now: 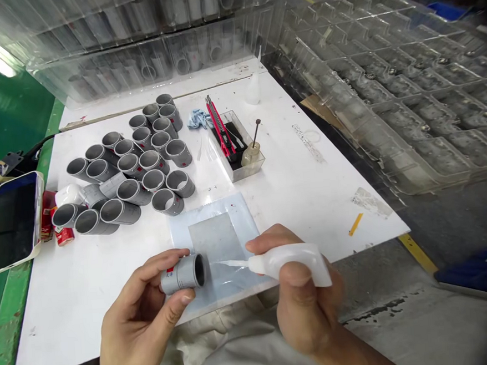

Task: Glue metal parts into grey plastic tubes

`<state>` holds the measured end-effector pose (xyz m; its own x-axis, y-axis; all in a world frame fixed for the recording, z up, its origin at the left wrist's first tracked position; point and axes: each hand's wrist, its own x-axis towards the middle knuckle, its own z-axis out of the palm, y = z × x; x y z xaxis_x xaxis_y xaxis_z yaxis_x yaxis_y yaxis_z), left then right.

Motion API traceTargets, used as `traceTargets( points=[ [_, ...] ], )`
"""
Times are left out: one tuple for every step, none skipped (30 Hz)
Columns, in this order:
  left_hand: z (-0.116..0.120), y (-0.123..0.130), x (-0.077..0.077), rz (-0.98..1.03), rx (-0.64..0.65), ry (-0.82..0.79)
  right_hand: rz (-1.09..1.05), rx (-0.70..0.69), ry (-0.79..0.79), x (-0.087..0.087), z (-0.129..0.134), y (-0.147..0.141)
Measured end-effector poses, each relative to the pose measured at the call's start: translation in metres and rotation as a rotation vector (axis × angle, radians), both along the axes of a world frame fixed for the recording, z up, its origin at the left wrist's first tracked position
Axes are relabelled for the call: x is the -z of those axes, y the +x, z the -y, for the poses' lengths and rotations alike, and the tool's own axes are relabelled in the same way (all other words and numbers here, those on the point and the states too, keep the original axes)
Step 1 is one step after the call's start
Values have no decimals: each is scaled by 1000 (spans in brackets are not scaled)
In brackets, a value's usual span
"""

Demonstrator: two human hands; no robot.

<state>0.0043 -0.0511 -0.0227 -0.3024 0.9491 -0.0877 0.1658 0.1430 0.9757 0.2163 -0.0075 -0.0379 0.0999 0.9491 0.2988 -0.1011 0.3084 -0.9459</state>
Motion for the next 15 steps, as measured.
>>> traceTargets(
  points=[
    [1,2,0,-10,-6,-7,18,-2,33,0,0,-2],
    [2,4,-1,-11,-7,-10,35,-6,56,1,0,-3],
    [2,5,-1,-6,-2,-6,50,-12,67,1,-1,-4],
    [2,6,-2,-4,0,-1,61,-15,72,1,-2,-5],
    [2,7,-2,-6,-2,-3,73,-15,69,1,-3,-6],
    [2,7,-2,-12,-5,-8,82,-13,68,1,-4,-7],
    [2,7,-3,-18,-7,-13,90,-8,68,1,-5,-7],
    [1,7,-3,-22,-9,-16,93,-4,69,1,-6,-7],
    [1,7,-3,-25,-10,-18,92,0,71,1,-6,-7],
    [1,6,-2,-27,-11,-20,90,-1,70,1,-7,-8],
    [1,6,-2,-27,-12,-19,86,-4,67,1,-7,-8],
    [1,6,-2,-24,-11,-16,81,-9,62,1,-7,-8],
    [1,6,-2,-19,-10,-12,79,-13,57,1,-6,-8],
    [1,6,-2,-12,-9,-8,78,-16,54,1,-6,-9],
    [1,6,-2,-8,-7,-6,78,-16,51,1,-6,-9]
  ],
)
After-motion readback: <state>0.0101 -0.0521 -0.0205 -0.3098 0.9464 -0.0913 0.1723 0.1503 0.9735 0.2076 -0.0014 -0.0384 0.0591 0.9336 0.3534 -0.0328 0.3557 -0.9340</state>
